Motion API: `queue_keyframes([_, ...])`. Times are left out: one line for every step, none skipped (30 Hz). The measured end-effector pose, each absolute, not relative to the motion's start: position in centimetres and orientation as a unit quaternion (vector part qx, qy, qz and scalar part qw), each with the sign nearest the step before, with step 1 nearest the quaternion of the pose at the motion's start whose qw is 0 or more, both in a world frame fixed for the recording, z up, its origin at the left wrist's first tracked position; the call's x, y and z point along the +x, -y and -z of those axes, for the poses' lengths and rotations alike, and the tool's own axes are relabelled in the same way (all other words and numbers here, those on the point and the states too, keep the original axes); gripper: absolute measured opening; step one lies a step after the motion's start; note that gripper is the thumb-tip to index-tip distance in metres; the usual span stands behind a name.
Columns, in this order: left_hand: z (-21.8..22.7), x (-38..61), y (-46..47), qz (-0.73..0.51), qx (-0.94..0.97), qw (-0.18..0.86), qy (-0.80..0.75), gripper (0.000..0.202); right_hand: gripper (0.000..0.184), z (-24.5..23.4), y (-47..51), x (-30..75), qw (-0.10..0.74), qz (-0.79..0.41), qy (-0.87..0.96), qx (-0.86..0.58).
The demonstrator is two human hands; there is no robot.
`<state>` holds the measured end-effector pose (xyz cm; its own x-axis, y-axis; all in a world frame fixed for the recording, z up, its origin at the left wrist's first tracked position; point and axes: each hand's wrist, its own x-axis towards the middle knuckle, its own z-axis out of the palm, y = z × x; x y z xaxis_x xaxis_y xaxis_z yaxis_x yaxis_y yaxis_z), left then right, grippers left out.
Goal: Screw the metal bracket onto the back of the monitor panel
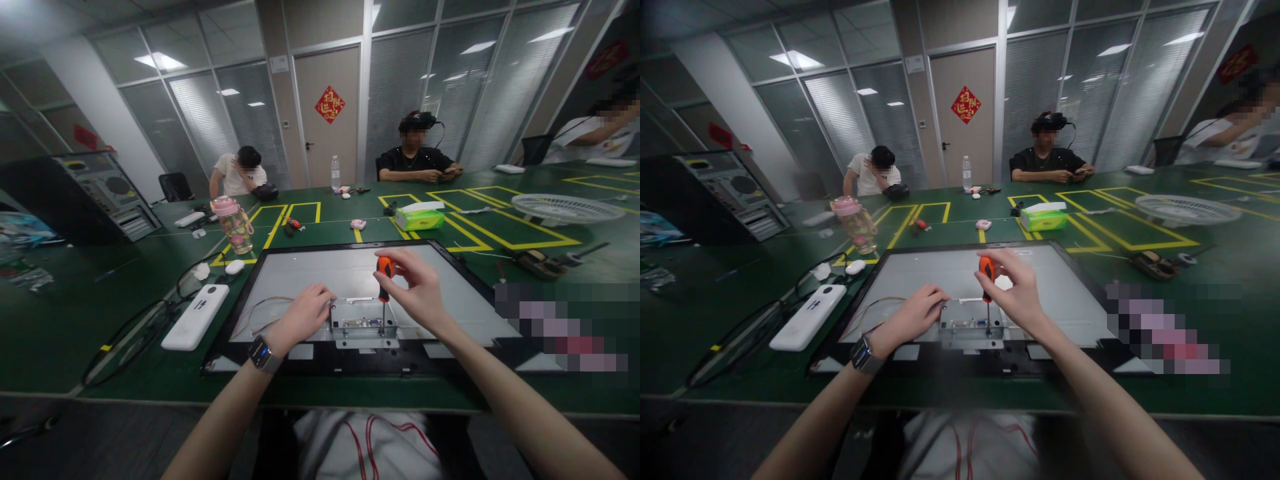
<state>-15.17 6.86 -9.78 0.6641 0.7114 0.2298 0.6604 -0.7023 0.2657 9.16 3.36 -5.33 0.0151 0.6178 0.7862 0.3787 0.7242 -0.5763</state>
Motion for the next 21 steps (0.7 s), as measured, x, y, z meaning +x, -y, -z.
queue_keyframes([9.8,-15.2,-6.9,-0.160,0.909,0.079,-0.378,0.029,0.023,5.4,-3.3,9.1,0.613,-0.093,0.698,-0.357])
queue_keyframes([9.8,-15.2,-6.9,-0.160,0.909,0.078,-0.378,0.029,0.022,5.4,-3.3,9.0,0.611,-0.087,0.702,-0.356])
queue_keyframes([9.9,-15.2,-6.9,-0.160,0.909,0.077,-0.378,0.029,0.022,5.4,-3.3,9.0,0.609,-0.082,0.705,-0.356])
queue_keyframes([9.9,-15.2,-6.9,-0.160,0.909,0.076,-0.377,0.029,0.021,5.4,-3.3,8.9,0.605,-0.076,0.708,-0.356])
queue_keyframes([9.9,-15.2,-6.9,-0.161,0.909,0.075,-0.377,0.029,0.020,5.4,-3.2,8.9,0.602,-0.072,0.710,-0.357])
queue_keyframes([9.9,-15.3,-6.9,-0.161,0.909,0.074,-0.377,0.029,0.020,5.5,-3.2,8.9,0.599,-0.068,0.713,-0.358])
queue_keyframes([9.9,-15.3,-6.9,-0.161,0.909,0.074,-0.377,0.028,0.020,5.5,-3.2,8.8,0.596,-0.066,0.715,-0.358])
queue_keyframes([9.9,-15.3,-6.9,-0.159,0.909,0.074,-0.377,0.028,0.020,5.5,-3.2,8.8,0.594,-0.064,0.717,-0.358])
queue_keyframes([9.9,-15.2,-6.9,-0.158,0.909,0.075,-0.378,0.028,0.020,5.5,-3.2,8.8,0.594,-0.063,0.718,-0.356])
queue_keyframes([9.8,-15.2,-6.9,-0.156,0.909,0.076,-0.379,0.028,0.020,5.5,-3.3,8.7,0.594,-0.063,0.719,-0.355])
queue_keyframes([9.8,-15.2,-6.9,-0.154,0.909,0.077,-0.379,0.028,0.020,5.5,-3.3,8.7,0.594,-0.065,0.720,-0.353])
queue_keyframes([9.8,-15.2,-6.9,-0.153,0.909,0.078,-0.380,0.027,0.020,5.5,-3.2,8.7,0.593,-0.069,0.721,-0.352])
queue_keyframes([9.8,-15.1,-6.9,-0.153,0.909,0.079,-0.380,0.027,0.020,5.4,-3.2,8.7,0.591,-0.076,0.723,-0.350])
queue_keyframes([9.7,-15.1,-6.9,-0.154,0.908,0.080,-0.380,0.027,0.020,5.4,-3.2,8.7,0.589,-0.087,0.724,-0.348])
queue_keyframes([9.7,-15.1,-6.8,-0.155,0.908,0.082,-0.381,0.027,0.020,5.3,-3.1,8.7,0.589,-0.101,0.723,-0.346])
queue_keyframes([9.7,-15.1,-6.8,-0.156,0.908,0.083,-0.381,0.027,0.018,5.3,-3.0,8.8,0.593,-0.118,0.718,-0.344])
queue_keyframes([9.7,-15.1,-6.8,-0.158,0.907,0.083,-0.381,0.027,0.015,5.3,-2.9,9.0,0.601,-0.142,0.708,-0.343])
queue_keyframes([9.7,-15.1,-6.8,-0.159,0.907,0.084,-0.381,0.027,0.013,5.3,-2.8,9.2,0.611,-0.170,0.693,-0.343])
queue_keyframes([9.7,-15.2,-6.8,-0.160,0.906,0.086,-0.382,0.027,0.010,5.4,-2.8,9.5,0.623,-0.204,0.673,-0.341])
queue_keyframes([9.7,-15.2,-6.8,-0.161,0.905,0.087,-0.383,0.027,0.008,5.5,-2.7,9.8,0.631,-0.244,0.652,-0.342])
queue_keyframes([9.7,-15.2,-6.7,-0.161,0.905,0.089,-0.384,0.027,0.011,5.7,-2.7,10.1,0.636,-0.282,0.634,-0.338])
